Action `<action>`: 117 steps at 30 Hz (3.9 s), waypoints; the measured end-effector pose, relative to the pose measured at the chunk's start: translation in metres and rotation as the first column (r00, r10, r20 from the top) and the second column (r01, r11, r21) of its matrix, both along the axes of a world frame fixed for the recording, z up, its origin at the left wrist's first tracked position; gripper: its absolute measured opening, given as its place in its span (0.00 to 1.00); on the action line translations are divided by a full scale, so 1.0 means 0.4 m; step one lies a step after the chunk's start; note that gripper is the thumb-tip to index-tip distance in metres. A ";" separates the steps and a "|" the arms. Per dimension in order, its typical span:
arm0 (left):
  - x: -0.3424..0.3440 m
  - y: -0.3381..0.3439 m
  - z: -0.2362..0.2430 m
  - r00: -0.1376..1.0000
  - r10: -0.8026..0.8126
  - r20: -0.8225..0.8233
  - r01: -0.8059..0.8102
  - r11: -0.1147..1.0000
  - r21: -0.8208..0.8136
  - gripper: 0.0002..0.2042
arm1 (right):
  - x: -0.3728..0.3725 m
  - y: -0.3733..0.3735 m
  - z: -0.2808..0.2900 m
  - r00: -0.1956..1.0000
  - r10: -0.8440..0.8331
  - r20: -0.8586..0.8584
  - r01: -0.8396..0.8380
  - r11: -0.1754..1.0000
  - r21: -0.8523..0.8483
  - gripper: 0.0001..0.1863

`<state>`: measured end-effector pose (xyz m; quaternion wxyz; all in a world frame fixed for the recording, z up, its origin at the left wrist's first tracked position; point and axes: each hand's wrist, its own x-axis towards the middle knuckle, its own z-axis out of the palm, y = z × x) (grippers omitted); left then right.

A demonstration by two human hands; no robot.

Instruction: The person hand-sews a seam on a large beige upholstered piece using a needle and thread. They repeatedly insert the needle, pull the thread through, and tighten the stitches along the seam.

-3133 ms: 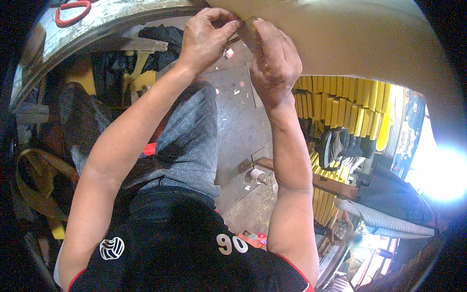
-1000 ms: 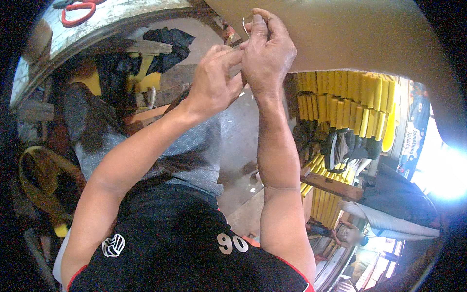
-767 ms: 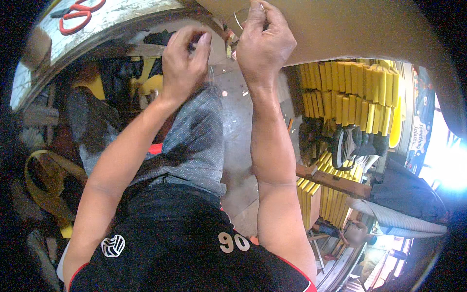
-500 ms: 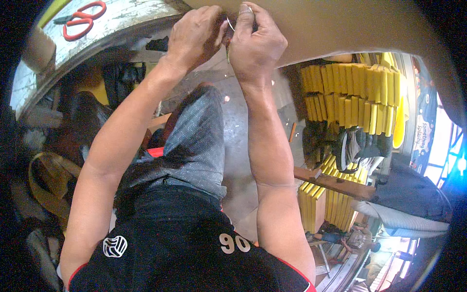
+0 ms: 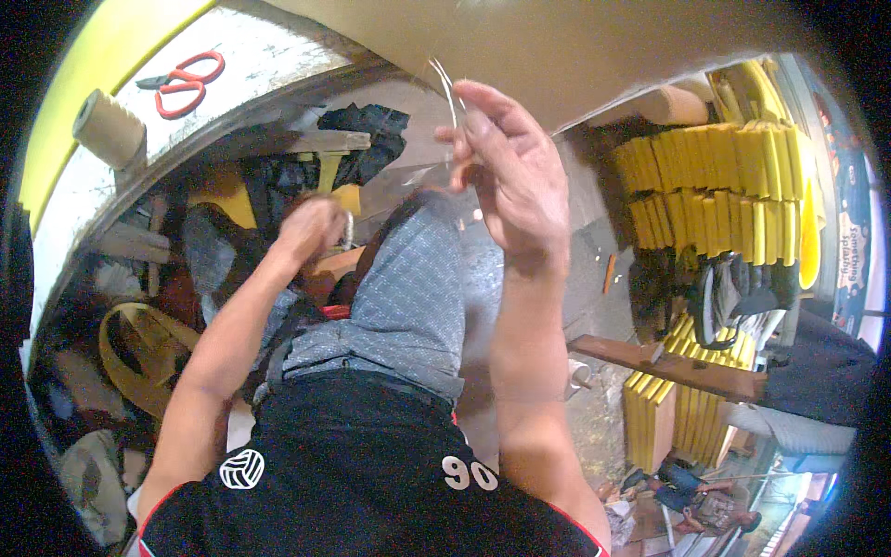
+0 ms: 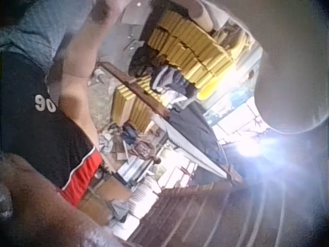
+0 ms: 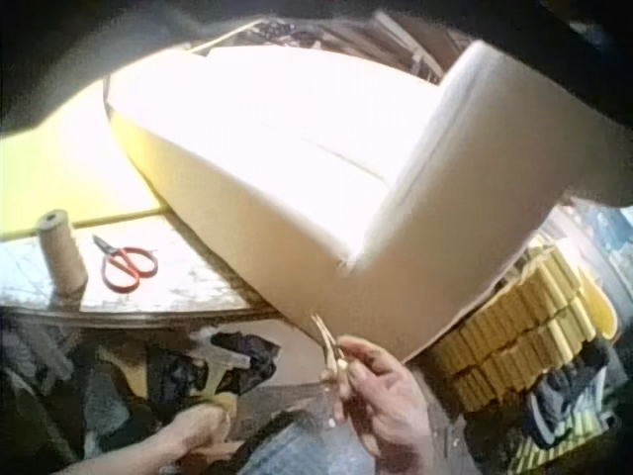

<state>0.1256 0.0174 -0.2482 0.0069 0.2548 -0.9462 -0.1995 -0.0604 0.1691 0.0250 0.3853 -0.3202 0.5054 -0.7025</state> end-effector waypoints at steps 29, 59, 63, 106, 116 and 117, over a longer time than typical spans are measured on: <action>1.486 0.623 -0.144 0.151 -0.001 0.988 -0.552 0.830 0.085 0.18 | 0.131 -0.210 -0.226 0.962 -0.186 0.199 0.202 0.977 -0.063 0.18; 0.327 0.159 0.714 0.808 -0.523 -0.273 0.581 0.627 0.518 0.05 | 0.210 0.178 -0.038 0.298 -0.035 -0.954 0.264 0.963 0.048 0.20; 0.296 0.166 0.701 0.782 -0.510 -0.358 0.624 0.642 0.446 0.05 | 0.215 0.201 -0.004 0.541 -0.054 -0.839 0.081 0.997 -0.012 0.25; -0.327 -0.003 0.386 0.399 0.820 -0.410 0.536 0.154 0.830 0.14 | -0.051 -0.105 -0.036 0.216 -0.392 -0.894 0.295 0.899 -0.323 0.07; -0.311 -0.046 0.376 0.398 0.738 -0.545 0.324 0.442 0.836 0.12 | -0.076 -0.142 -0.028 -0.139 -0.274 -0.951 0.110 0.951 -0.290 0.11; -0.311 -0.047 0.379 0.406 0.732 -0.547 0.313 0.450 0.836 0.12 | -0.077 -0.142 -0.027 -0.152 -0.270 -0.951 0.107 0.952 -0.288 0.11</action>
